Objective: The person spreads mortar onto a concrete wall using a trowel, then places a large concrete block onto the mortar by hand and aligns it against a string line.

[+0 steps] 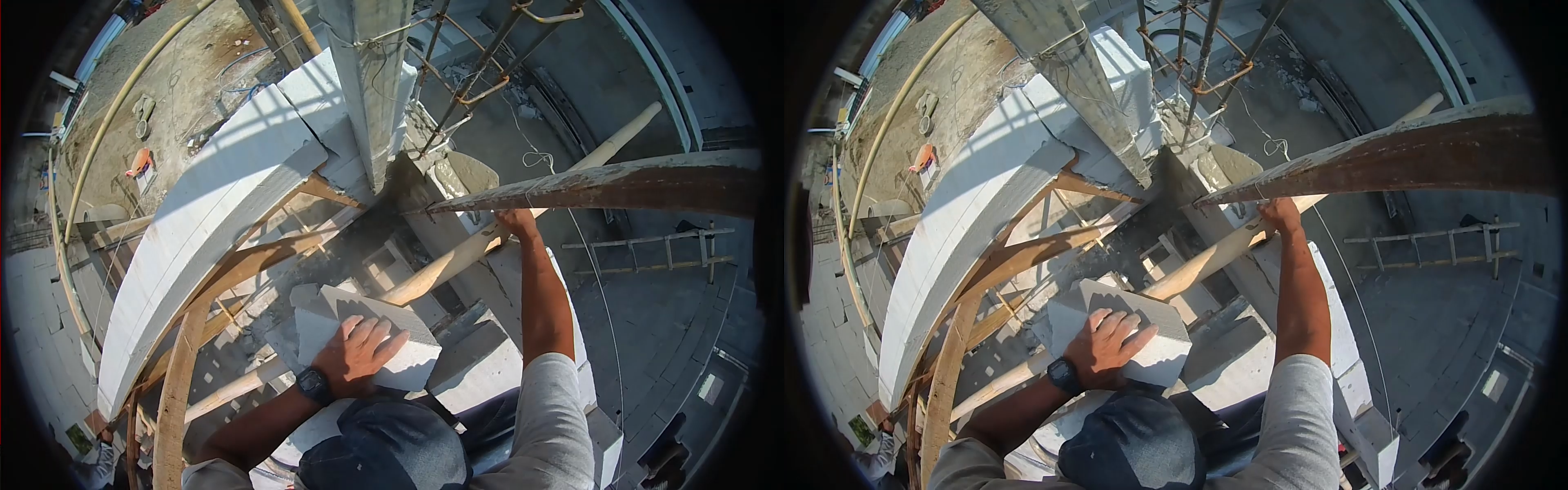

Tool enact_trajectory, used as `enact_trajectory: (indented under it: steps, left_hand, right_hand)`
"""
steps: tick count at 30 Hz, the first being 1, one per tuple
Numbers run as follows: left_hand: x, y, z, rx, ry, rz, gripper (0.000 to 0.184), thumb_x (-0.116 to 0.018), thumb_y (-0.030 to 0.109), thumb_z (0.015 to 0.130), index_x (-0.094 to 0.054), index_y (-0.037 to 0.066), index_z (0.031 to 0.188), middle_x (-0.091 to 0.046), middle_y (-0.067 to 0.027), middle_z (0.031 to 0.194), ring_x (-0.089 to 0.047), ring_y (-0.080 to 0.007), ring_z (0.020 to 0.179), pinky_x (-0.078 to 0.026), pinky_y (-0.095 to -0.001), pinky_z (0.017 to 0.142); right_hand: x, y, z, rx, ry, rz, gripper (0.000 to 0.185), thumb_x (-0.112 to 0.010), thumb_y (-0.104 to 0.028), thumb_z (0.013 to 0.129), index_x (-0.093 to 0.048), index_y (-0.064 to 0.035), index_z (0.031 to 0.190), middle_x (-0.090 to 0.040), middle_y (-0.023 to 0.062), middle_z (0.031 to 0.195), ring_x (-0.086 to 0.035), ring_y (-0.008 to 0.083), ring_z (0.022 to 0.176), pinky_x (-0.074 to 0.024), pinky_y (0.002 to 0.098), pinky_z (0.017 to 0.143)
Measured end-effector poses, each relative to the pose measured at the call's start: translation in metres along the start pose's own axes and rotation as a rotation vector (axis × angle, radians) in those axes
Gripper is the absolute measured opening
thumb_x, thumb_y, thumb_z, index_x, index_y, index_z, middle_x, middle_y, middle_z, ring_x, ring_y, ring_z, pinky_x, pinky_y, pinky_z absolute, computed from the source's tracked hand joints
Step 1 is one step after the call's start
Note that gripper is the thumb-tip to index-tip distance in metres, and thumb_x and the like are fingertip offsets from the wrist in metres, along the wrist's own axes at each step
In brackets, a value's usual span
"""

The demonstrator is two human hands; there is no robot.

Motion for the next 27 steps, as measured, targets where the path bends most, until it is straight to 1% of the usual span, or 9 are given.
enact_trajectory:
  steps: [3,7,9,15,18,21,23,25,27]
  left_hand:
    - [0.000,0.000,0.000,0.002,0.004,0.013,0.061,-0.064,0.037,0.089,-0.062,0.014,0.146,-0.064,-0.0135,0.129,-0.061,-0.0277,0.118,-0.036,-0.0493,0.111]
    - [-0.002,0.000,-0.002,0.009,-0.002,0.010,0.059,-0.063,0.036,0.091,-0.063,0.014,0.146,-0.064,-0.0129,0.129,-0.061,-0.0271,0.118,-0.035,-0.0490,0.112]
    - [0.001,0.000,0.000,0.026,-0.006,-0.037,0.058,-0.059,0.031,0.092,-0.061,0.012,0.147,-0.065,-0.0154,0.128,-0.061,-0.0288,0.119,-0.036,-0.0497,0.113]
    - [0.000,0.000,0.000,0.024,0.000,-0.047,0.058,-0.057,0.028,0.092,-0.059,0.011,0.148,-0.065,-0.0162,0.128,-0.061,-0.0298,0.120,-0.035,-0.0504,0.115]
    - [0.000,0.000,-0.001,0.027,-0.006,-0.044,0.059,-0.057,0.028,0.092,-0.058,0.012,0.149,-0.065,-0.0163,0.129,-0.060,-0.0299,0.121,-0.035,-0.0503,0.115]
    - [-0.003,0.001,-0.001,0.009,-0.003,-0.010,0.060,-0.057,0.029,0.092,-0.058,0.012,0.149,-0.065,-0.0166,0.130,-0.060,-0.0299,0.121,-0.035,-0.0503,0.115]
    - [-0.004,0.000,-0.003,0.004,-0.004,0.007,0.060,-0.057,0.029,0.092,-0.058,0.012,0.149,-0.065,-0.0168,0.131,-0.060,-0.0299,0.121,-0.035,-0.0502,0.115]
    - [-0.004,0.001,-0.002,0.009,-0.006,-0.005,0.060,-0.057,0.030,0.092,-0.059,0.011,0.149,-0.065,-0.0171,0.131,-0.060,-0.0299,0.121,-0.035,-0.0501,0.114]
    - [-0.004,0.000,-0.001,0.012,0.002,-0.010,0.060,-0.057,0.031,0.092,-0.060,0.011,0.148,-0.065,-0.0171,0.131,-0.060,-0.0299,0.121,-0.035,-0.0499,0.114]
  right_hand:
    - [0.004,-0.002,-0.002,0.074,0.022,-0.021,0.056,-0.071,-0.034,0.088,-0.066,-0.0095,0.138,-0.065,0.0246,0.139,-0.062,0.0437,0.129,-0.0514,0.0487,0.108]
    - [0.026,-0.003,-0.008,-0.002,0.057,-0.021,0.052,-0.067,-0.031,0.090,-0.066,-0.0107,0.138,-0.067,0.0213,0.139,-0.062,0.0429,0.129,-0.0513,0.0501,0.108]
    - [0.048,-0.013,-0.015,-0.076,0.024,0.043,0.044,-0.062,-0.025,0.094,-0.067,-0.0086,0.135,-0.067,0.0205,0.139,-0.062,0.0409,0.131,-0.0505,0.0502,0.109]
    - [0.085,-0.044,-0.023,-0.497,-0.172,0.120,0.054,-0.068,-0.030,0.089,-0.065,-0.0120,0.139,-0.064,0.0184,0.145,-0.057,0.0381,0.138,-0.0471,0.0480,0.113]
    - [0.070,-0.036,-0.018,-0.419,-0.135,0.163,0.056,-0.067,-0.030,0.087,-0.064,-0.0121,0.140,-0.063,0.0179,0.147,-0.057,0.0378,0.138,-0.0475,0.0469,0.113]
    - [0.056,-0.030,-0.016,-0.326,-0.037,0.116,0.061,-0.069,-0.031,0.082,-0.065,-0.0147,0.140,-0.070,0.0207,0.133,-0.068,0.0424,0.122,-0.0550,0.0499,0.102]
    - [0.048,-0.033,-0.013,-0.370,-0.125,0.139,0.057,-0.069,-0.031,0.082,-0.067,-0.0129,0.136,-0.072,0.0206,0.128,-0.069,0.0426,0.119,-0.0557,0.0493,0.101]
    - [0.043,-0.036,-0.015,-0.318,-0.093,0.144,0.052,-0.069,-0.031,0.083,-0.071,-0.0114,0.131,-0.074,0.0209,0.123,-0.070,0.0428,0.116,-0.0563,0.0489,0.100]
    - [0.047,-0.051,-0.017,-0.159,0.058,0.130,0.048,-0.070,-0.033,0.082,-0.074,-0.0101,0.125,-0.076,0.0214,0.116,-0.071,0.0430,0.113,-0.0569,0.0487,0.099]
Point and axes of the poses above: each hand's wrist, its own z-axis towards the middle knuckle, its own x-axis out of the back of the hand, y = z × x, the point moved 6 cm from there along z, towards the middle knuckle
